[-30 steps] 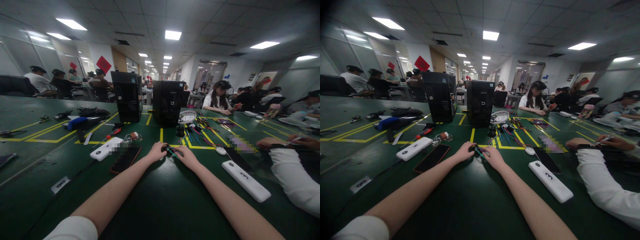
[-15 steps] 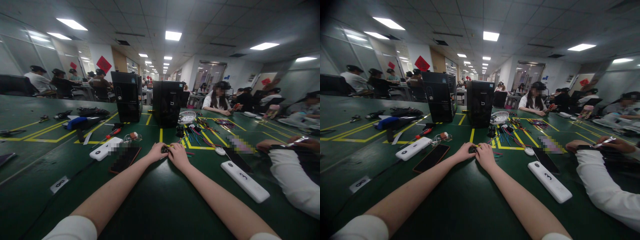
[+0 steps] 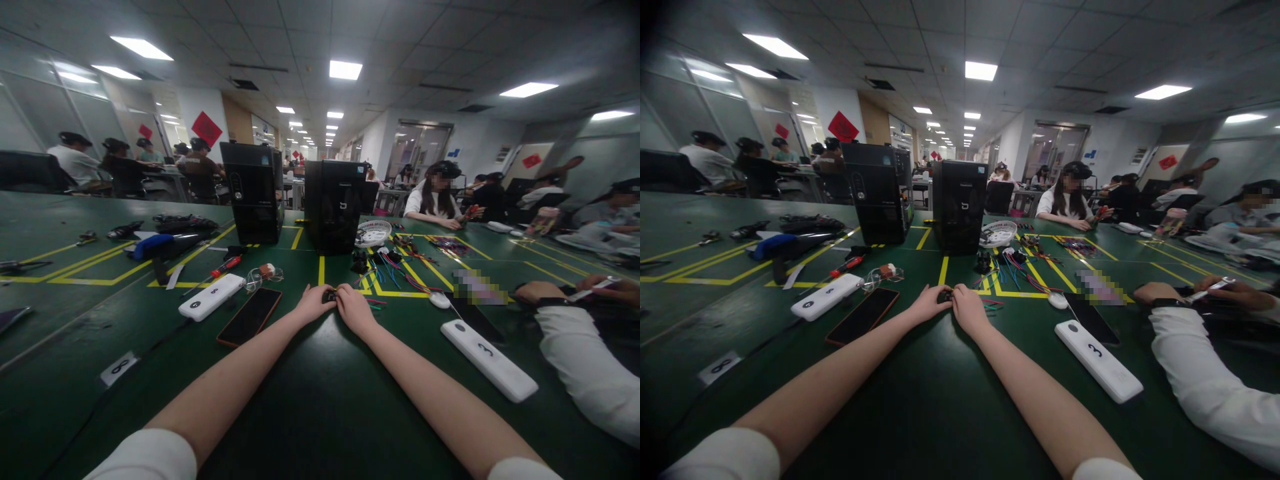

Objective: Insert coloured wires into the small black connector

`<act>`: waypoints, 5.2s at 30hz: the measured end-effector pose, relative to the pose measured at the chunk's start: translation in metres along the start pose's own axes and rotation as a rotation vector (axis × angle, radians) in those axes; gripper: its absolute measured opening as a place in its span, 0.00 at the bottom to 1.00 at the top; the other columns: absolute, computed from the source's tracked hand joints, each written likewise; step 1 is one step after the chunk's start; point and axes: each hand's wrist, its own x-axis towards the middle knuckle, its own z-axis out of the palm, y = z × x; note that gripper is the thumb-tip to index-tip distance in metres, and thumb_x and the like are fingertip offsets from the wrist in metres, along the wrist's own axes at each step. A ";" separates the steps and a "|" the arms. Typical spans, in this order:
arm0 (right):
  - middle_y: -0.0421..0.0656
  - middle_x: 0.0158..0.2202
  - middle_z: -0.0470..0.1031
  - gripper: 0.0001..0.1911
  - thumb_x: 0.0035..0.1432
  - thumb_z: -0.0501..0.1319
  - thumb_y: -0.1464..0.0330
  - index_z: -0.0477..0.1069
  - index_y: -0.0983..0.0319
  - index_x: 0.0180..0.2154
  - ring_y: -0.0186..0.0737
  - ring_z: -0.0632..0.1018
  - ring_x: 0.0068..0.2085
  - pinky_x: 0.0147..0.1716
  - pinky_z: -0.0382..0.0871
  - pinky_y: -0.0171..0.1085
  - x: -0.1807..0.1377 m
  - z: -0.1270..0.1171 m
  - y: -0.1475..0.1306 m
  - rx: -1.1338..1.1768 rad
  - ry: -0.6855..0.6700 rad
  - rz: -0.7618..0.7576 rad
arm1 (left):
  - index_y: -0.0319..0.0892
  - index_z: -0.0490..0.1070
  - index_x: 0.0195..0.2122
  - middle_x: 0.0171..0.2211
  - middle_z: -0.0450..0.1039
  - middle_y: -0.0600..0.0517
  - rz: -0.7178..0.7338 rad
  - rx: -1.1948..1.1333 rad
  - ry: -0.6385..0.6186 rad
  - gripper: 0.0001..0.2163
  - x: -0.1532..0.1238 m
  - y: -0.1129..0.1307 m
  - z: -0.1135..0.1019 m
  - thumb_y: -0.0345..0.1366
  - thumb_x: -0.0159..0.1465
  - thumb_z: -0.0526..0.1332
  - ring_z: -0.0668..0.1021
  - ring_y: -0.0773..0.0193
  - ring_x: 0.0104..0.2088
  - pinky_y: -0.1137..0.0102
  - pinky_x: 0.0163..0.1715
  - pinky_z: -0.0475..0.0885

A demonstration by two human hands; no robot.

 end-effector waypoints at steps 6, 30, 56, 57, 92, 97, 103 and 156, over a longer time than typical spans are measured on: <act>0.48 0.43 0.68 0.09 0.59 0.50 0.73 0.66 0.64 0.40 0.40 0.71 0.38 0.38 0.64 0.37 0.007 0.002 -0.001 -0.026 -0.016 -0.001 | 0.43 0.65 0.48 0.49 0.70 0.47 -0.036 0.009 0.036 0.16 0.000 0.002 -0.002 0.38 0.58 0.58 0.70 0.54 0.51 0.47 0.58 0.47; 0.45 0.38 0.69 0.09 0.61 0.50 0.70 0.68 0.62 0.39 0.38 0.70 0.40 0.40 0.63 0.36 0.005 -0.003 0.000 0.070 -0.074 -0.101 | 0.39 0.67 0.48 0.48 0.71 0.44 -0.075 0.032 0.157 0.17 0.006 -0.016 -0.001 0.36 0.57 0.59 0.72 0.55 0.48 0.63 0.49 0.65; 0.45 0.36 0.68 0.07 0.60 0.51 0.72 0.67 0.63 0.34 0.40 0.66 0.37 0.36 0.54 0.37 0.028 0.016 0.014 -0.207 0.025 0.041 | 0.40 0.68 0.48 0.48 0.71 0.46 -0.085 0.097 0.153 0.17 0.005 -0.014 -0.002 0.37 0.58 0.60 0.72 0.57 0.48 0.66 0.49 0.65; 0.45 0.36 0.67 0.06 0.60 0.51 0.72 0.67 0.63 0.34 0.40 0.66 0.37 0.36 0.55 0.37 0.028 0.017 0.014 -0.200 0.028 0.046 | 0.40 0.68 0.48 0.48 0.71 0.46 -0.083 0.100 0.152 0.17 0.005 -0.014 -0.002 0.38 0.58 0.60 0.72 0.57 0.48 0.65 0.49 0.65; 0.48 0.41 0.69 0.15 0.57 0.52 0.69 0.65 0.64 0.46 0.42 0.68 0.44 0.43 0.60 0.40 0.006 -0.002 -0.001 0.161 0.102 0.104 | 0.42 0.70 0.45 0.44 0.72 0.48 0.039 0.081 0.114 0.16 -0.001 -0.014 -0.005 0.41 0.56 0.60 0.73 0.57 0.45 0.64 0.47 0.66; 0.46 0.40 0.70 0.12 0.56 0.53 0.69 0.72 0.62 0.39 0.41 0.69 0.44 0.44 0.59 0.38 0.027 -0.001 0.000 0.121 -0.063 0.248 | 0.43 0.71 0.45 0.45 0.72 0.48 0.041 0.070 0.082 0.17 -0.001 -0.013 -0.007 0.42 0.55 0.61 0.73 0.56 0.46 0.62 0.50 0.64; 0.47 0.36 0.71 0.08 0.53 0.54 0.72 0.72 0.62 0.32 0.41 0.71 0.39 0.37 0.60 0.37 0.044 -0.008 -0.011 0.014 -0.188 0.323 | 0.45 0.70 0.46 0.45 0.73 0.49 0.026 0.076 0.059 0.18 -0.002 -0.013 -0.008 0.42 0.55 0.61 0.72 0.55 0.47 0.54 0.55 0.57; 0.56 0.37 0.74 0.12 0.48 0.57 0.74 0.71 0.69 0.38 0.47 0.75 0.38 0.36 0.66 0.38 -0.004 -0.033 -0.018 -0.160 -0.478 -0.028 | 0.41 0.66 0.50 0.48 0.69 0.46 -0.028 0.019 0.172 0.21 -0.001 -0.014 -0.004 0.40 0.55 0.62 0.71 0.57 0.49 0.64 0.50 0.64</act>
